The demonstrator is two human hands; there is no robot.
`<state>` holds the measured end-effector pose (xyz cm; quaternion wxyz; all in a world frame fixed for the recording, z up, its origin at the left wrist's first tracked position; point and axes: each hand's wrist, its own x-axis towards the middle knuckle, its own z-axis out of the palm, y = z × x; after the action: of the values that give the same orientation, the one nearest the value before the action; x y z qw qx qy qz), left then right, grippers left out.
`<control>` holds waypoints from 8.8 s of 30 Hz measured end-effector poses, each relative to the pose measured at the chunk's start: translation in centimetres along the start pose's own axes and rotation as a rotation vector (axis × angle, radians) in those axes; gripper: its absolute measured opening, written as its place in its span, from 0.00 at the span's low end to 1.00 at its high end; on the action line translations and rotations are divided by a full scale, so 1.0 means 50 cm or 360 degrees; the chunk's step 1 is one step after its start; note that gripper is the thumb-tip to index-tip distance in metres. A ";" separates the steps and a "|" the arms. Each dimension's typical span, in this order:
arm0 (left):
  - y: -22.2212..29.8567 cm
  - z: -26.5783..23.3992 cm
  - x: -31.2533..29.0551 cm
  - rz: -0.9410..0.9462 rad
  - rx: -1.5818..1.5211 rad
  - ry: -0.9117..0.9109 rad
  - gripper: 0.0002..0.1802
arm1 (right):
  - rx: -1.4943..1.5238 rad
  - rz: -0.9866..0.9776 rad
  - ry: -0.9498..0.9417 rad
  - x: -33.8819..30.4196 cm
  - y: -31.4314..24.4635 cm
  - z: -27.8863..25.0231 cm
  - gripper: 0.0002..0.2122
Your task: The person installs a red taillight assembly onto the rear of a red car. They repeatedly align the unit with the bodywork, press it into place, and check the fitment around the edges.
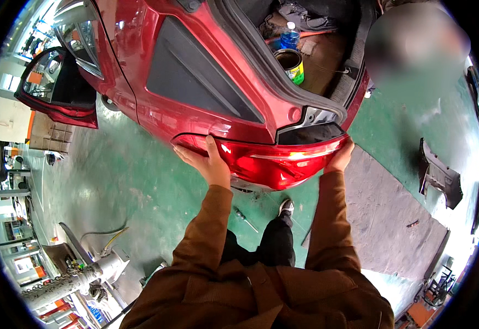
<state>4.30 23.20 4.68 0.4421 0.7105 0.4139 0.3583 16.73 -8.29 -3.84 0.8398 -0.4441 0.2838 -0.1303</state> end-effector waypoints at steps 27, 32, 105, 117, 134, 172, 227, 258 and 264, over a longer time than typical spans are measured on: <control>-0.006 -0.002 -0.001 -0.0018 0.0006 0.0031 0.53 | -0.0376 -0.0204 -0.0029 -0.003 0.021 -0.025 0.20; -0.018 -0.005 0.008 -0.0042 -0.0103 0.0034 0.52 | -0.0388 -0.0209 -0.0168 0.046 0.059 -0.052 0.20; 0.028 0.136 -0.380 -0.0264 -0.0219 0.0719 0.48 | -0.2014 -0.0748 -0.2578 0.040 -0.207 0.319 0.38; 0.040 0.133 -0.440 -0.0126 -0.0284 0.0806 0.48 | -0.2158 -0.0812 -0.2543 0.069 -0.216 0.293 0.39; 0.032 0.165 -0.487 -0.0089 -0.0403 0.0954 0.50 | -0.1859 -0.0757 -0.2665 0.036 -0.196 0.316 0.35; 0.023 0.146 -0.410 0.0024 -0.0290 0.0812 0.46 | -0.1884 -0.0949 -0.2648 0.023 -0.207 0.327 0.33; 0.005 0.045 -0.325 0.0134 -0.0258 0.0651 0.48 | -0.1944 -0.0896 -0.2614 0.033 -0.222 0.320 0.33; -0.003 -0.001 0.184 0.0058 0.0106 0.0323 0.46 | -0.2069 -0.0640 -0.2412 0.065 -0.220 0.327 0.47; 0.086 -0.006 -0.038 0.0334 0.0180 0.0047 0.54 | -0.2130 -0.0298 -0.2290 0.077 -0.232 0.329 0.49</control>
<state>4.45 20.41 8.51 0.3553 0.7685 0.3632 0.3890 29.94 -5.69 11.60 0.3739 -0.8215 -0.3158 0.2925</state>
